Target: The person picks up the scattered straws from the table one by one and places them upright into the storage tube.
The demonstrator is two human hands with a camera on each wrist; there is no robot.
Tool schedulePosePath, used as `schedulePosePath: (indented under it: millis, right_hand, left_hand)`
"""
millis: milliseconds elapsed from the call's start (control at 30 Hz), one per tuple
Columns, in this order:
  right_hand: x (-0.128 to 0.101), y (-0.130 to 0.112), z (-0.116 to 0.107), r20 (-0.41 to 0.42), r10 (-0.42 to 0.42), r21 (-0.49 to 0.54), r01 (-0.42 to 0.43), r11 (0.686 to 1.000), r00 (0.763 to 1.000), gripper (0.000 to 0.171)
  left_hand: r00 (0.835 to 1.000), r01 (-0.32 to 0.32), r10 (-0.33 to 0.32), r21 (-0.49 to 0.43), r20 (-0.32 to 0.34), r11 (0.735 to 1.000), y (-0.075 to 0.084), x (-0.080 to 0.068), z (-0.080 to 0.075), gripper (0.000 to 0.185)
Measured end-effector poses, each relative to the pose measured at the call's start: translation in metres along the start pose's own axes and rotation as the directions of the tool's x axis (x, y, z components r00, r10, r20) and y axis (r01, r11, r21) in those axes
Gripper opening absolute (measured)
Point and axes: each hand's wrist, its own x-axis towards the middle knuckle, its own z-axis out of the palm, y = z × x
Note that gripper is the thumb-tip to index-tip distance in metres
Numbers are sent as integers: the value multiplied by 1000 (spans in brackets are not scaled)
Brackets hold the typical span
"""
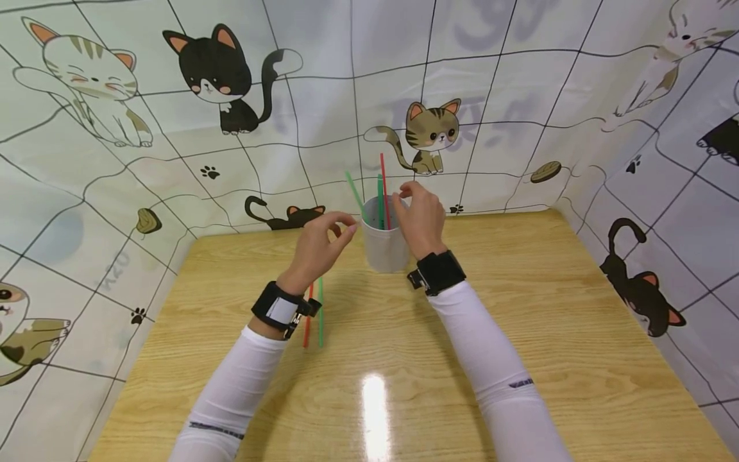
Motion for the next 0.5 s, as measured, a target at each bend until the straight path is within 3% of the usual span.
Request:
schedulePosePath:
  millis: [267, 367, 500]
  right_hand:
    - [-25, -24, -10, -126, -101, 153, 120, 981, 987, 28]
    - [-40, -34, -12, -170, -157, 245, 196, 949, 973, 23]
    - [-58, -46, -8, -211, -266, 337, 326, 884, 940, 16]
  left_hand:
    - [999, 27, -27, -3, -25, 1000, -5, -11, -7, 22]
    - [998, 39, -40, -15, -41, 999, -4, -17, -11, 21]
    - [995, 57, -59, -24, -81, 998, -4, -28, -14, 17]
